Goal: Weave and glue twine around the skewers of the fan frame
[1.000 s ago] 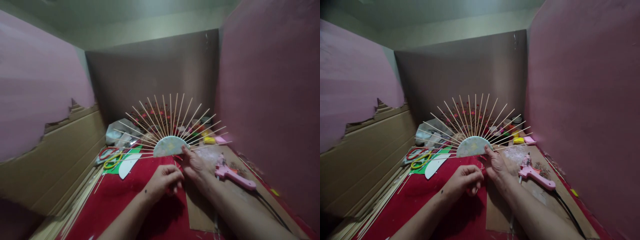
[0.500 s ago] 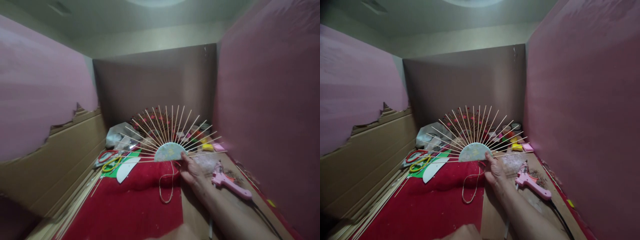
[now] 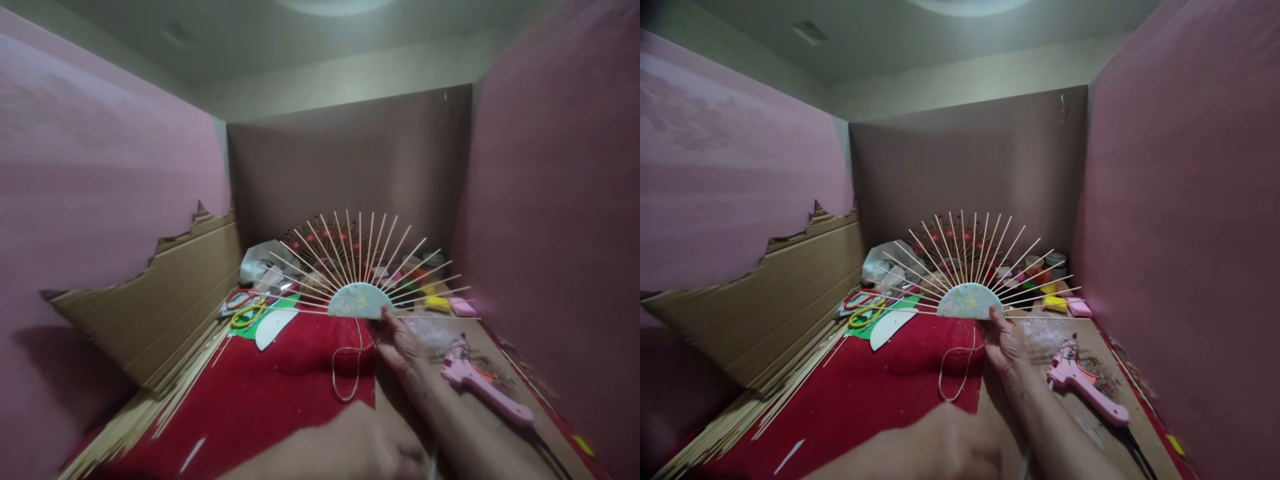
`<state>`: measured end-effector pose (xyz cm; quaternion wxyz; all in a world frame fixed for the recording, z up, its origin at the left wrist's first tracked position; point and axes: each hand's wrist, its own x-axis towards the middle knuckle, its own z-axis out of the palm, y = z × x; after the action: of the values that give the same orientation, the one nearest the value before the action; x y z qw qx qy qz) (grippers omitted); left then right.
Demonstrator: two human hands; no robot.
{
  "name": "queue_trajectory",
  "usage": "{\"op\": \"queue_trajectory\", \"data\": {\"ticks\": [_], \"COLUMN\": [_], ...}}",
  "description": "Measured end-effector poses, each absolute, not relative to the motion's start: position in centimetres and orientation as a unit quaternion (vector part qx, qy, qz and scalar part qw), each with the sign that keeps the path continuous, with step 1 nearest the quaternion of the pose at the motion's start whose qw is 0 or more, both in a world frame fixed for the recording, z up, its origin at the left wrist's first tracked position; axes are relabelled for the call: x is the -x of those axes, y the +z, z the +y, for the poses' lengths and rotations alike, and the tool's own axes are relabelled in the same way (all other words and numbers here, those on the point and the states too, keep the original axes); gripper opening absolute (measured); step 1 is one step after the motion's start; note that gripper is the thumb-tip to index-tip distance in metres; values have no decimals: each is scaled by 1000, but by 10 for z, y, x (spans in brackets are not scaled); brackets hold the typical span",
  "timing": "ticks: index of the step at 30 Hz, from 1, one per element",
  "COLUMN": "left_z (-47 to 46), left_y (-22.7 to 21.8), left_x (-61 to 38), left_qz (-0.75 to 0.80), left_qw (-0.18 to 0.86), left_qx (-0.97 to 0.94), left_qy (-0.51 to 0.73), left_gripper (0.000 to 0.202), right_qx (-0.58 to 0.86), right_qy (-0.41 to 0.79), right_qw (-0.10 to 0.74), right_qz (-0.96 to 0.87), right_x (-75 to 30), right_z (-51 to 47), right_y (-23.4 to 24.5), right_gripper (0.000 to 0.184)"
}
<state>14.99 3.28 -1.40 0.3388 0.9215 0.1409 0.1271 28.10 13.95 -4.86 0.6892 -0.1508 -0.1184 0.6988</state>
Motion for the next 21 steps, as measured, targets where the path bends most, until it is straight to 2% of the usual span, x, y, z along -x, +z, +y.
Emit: {"op": "queue_trajectory", "data": {"ticks": [2,3,5,7,9,11,16,21], "left_z": [49,57,73,88,101,113,133,137], "left_y": [-15,-16,-20,-28,-34,-38,-32,-33], "left_x": [-140,-135,-126,-120,-118,-119,-129,-145], "left_qz": [170,195,290,388,409,407,378,358], "left_qw": [298,299,391,570,604,610,585,595], "left_qx": [-924,-912,-838,-663,-598,-551,-439,-389], "left_qy": [170,204,246,292,332,399,567,605], "left_gripper": [9,15,22,12,26,37,44,47], "right_qx": [150,151,150,147,144,141,138,147], "right_qy": [702,702,699,695,698,704,705,694], "right_qw": [686,685,688,691,688,681,681,691], "right_qz": [-119,-121,-125,-130,-136,-141,-145,-141], "right_x": [-281,-281,-281,-281,-281,-280,-282,-279], "right_z": [140,140,140,139,137,136,134,134], "right_y": [-50,-50,-51,-51,-50,-48,-45,-44], "right_gripper": [28,30,33,33,30,25,23,26]}}
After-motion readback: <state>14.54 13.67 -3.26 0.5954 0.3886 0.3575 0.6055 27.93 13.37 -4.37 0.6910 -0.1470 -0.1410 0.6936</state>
